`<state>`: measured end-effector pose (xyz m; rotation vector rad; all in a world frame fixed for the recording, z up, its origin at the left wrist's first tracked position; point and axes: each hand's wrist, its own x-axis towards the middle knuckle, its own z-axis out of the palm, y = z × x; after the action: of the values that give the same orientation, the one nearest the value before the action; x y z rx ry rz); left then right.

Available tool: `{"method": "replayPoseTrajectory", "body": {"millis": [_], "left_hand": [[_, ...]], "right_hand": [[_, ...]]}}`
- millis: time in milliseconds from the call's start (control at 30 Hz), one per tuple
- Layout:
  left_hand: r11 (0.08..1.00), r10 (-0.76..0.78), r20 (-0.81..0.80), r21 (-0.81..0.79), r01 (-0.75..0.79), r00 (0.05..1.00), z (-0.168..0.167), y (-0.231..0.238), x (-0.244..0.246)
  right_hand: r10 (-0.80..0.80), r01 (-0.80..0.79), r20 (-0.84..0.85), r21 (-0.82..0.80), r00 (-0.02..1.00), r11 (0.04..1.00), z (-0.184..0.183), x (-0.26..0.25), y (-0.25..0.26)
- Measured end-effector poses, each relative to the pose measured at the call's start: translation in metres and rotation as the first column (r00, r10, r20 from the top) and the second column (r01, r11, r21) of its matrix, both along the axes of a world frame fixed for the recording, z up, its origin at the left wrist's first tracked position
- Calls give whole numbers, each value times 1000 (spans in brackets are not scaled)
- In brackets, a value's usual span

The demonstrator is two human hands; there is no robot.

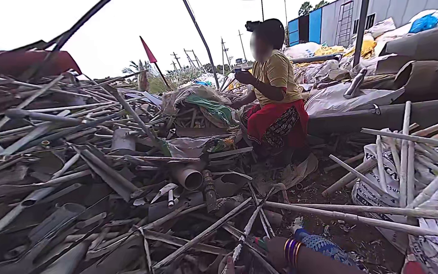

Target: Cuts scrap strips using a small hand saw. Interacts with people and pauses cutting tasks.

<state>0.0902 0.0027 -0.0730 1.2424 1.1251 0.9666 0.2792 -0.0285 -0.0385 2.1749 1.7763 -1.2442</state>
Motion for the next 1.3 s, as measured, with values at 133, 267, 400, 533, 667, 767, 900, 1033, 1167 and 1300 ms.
{"method": "replayPoseTrajectory", "body": {"millis": [133,267,400,533,667,767,900,1033,1167,1300], "left_hand": [[970,179,75,-182,-163,981,19,1,-25],[922,312,25,-247,-296,950,22,12,-58],[891,327,-28,-325,-318,945,11,11,-73],[913,265,-26,-316,-259,964,15,11,-71],[937,227,7,-273,-216,974,21,14,-63],[957,176,8,-236,-169,984,21,12,-61],[964,151,-8,-222,-149,988,22,8,-60],[965,160,2,-209,-156,987,26,12,-56],[946,291,123,-184,-266,949,27,19,-54],[886,462,187,-147,-440,867,32,24,-56]], "right_hand": [[86,-88,-53,-42,995,995,11,-12,8],[212,-219,-116,-49,970,975,21,-22,8],[285,-300,-130,-122,950,946,25,-31,9],[284,-307,-159,-146,946,940,34,-31,10],[274,-297,-160,-146,948,944,36,-18,12],[251,-275,-159,-155,955,949,34,-9,11],[237,-267,-178,-176,955,947,33,-1,5],[233,-265,-185,-176,955,948,37,4,4],[235,-266,-195,-150,952,952,40,3,-1],[330,-349,-247,-34,911,937,47,-9,-6]]}}
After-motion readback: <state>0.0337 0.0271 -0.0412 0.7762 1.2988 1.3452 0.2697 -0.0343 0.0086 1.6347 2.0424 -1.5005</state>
